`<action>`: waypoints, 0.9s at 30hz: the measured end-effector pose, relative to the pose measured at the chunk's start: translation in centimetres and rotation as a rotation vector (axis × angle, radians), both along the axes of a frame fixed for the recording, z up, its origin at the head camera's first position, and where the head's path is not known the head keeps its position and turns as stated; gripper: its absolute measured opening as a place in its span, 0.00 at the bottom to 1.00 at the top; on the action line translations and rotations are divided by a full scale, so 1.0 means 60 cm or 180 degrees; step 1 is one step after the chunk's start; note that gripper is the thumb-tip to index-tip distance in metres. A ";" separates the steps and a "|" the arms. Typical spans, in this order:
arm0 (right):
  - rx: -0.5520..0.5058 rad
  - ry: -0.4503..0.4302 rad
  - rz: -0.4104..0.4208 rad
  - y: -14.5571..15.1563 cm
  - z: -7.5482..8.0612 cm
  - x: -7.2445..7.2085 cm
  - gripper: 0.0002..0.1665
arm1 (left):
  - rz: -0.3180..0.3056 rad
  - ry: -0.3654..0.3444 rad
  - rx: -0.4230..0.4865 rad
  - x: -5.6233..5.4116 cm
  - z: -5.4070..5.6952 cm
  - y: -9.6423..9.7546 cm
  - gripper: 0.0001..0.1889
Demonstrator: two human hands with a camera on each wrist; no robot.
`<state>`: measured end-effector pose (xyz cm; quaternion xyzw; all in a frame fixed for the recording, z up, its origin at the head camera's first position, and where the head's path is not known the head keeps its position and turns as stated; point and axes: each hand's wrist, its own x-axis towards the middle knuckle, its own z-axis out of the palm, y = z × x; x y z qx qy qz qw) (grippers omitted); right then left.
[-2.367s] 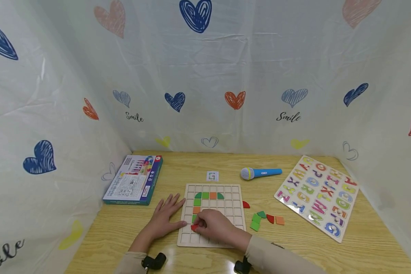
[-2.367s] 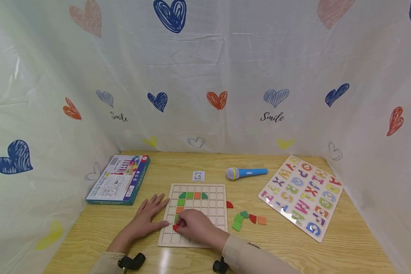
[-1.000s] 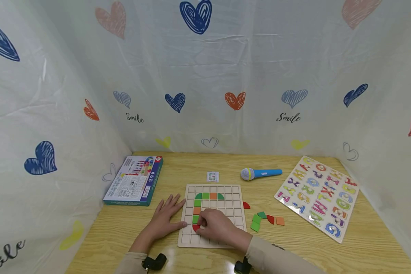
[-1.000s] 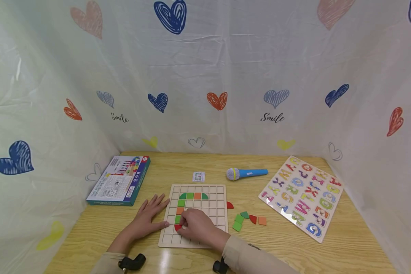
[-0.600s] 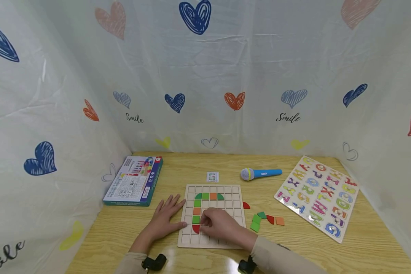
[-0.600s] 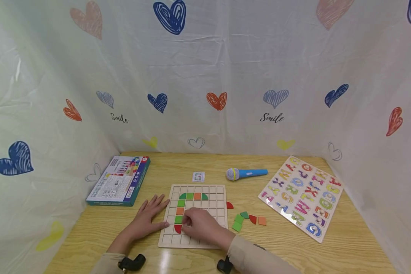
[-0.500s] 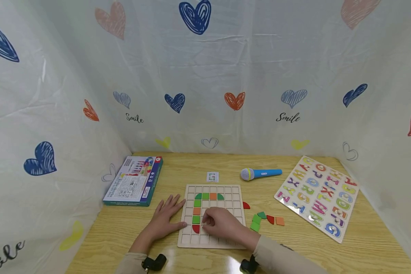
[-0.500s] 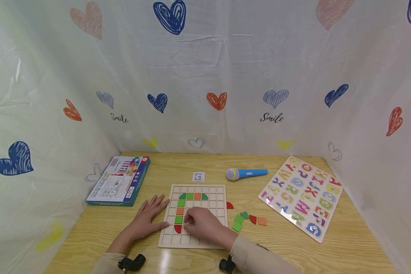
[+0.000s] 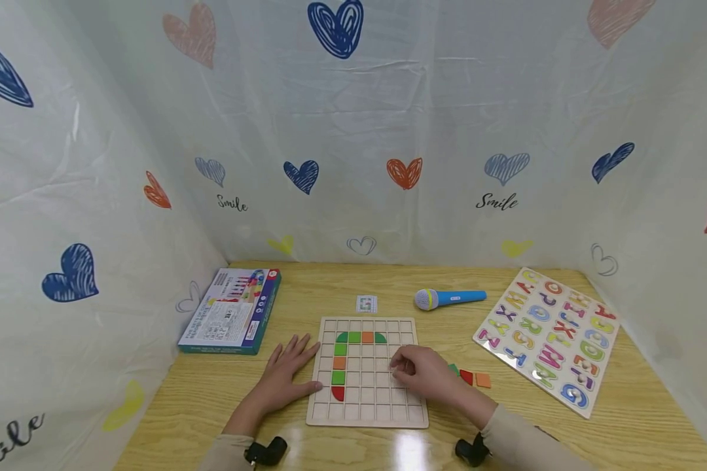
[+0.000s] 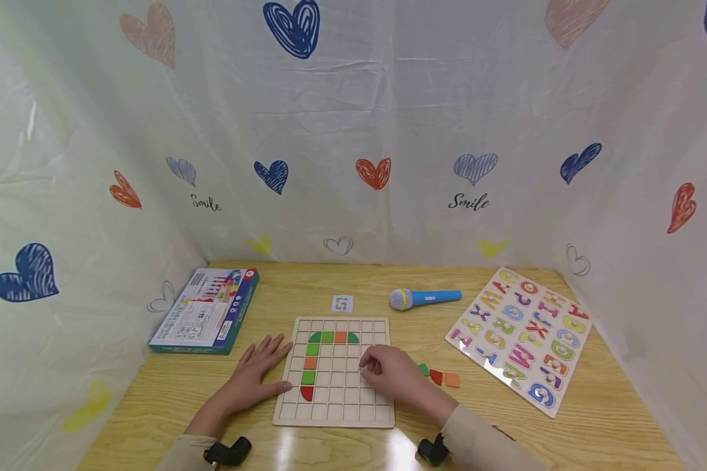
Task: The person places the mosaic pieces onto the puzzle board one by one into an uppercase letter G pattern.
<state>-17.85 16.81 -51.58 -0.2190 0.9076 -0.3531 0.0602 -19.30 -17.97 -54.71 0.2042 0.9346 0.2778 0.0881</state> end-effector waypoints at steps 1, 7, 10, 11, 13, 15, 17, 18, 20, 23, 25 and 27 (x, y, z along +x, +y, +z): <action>0.0006 0.0002 -0.0033 0.010 0.001 0.000 0.02 | 0.0001 -0.0003 0.0001 0.000 0.000 0.000 0.44; 0.0064 -0.0035 -0.0123 0.070 0.008 -0.001 0.05 | 0.0021 -0.0017 0.0015 0.001 0.001 0.000 0.44; 0.0049 0.0005 -0.0084 0.097 0.006 -0.001 0.06 | 0.0022 -0.0011 0.0008 0.002 0.001 0.000 0.44; 0.0051 0.0025 -0.0063 0.105 0.004 -0.001 0.07 | 0.0019 -0.0011 0.0007 0.001 0.001 0.000 0.44; 0.0064 0.0050 -0.0023 0.119 0.002 -0.001 0.08 | 0.0016 -0.0006 -0.0002 0.001 0.001 0.000 0.44; 0.0089 0.0079 0.0038 0.132 -0.001 0.000 0.09 | 0.0010 -0.0007 -0.0004 0.001 0.001 0.000 0.44; 0.0127 0.0070 0.0100 0.143 -0.006 0.001 0.11 | 0.0008 -0.0008 0.0002 0.001 0.001 0.000 0.44; 0.0145 0.0058 0.0142 0.148 -0.007 0.002 0.13 | 0.0008 -0.0008 0.0000 0.001 0.001 0.000 0.44; 0.0188 0.0065 0.0252 0.156 -0.010 0.002 0.15 | 0.0009 -0.0009 0.0003 0.001 0.001 0.000 0.44; 0.0285 0.0123 0.0410 0.162 -0.011 0.002 0.17 | 0.0019 0.0002 0.0002 0.001 -0.001 0.000 0.44; 0.0336 0.0200 0.0480 0.163 -0.011 0.002 0.16 | 0.0025 0.0008 0.0010 0.001 -0.001 0.001 0.44; 0.0377 0.0299 0.0508 0.163 -0.010 0.003 0.15 | 0.0023 0.0016 0.0003 0.001 -0.001 0.001 0.44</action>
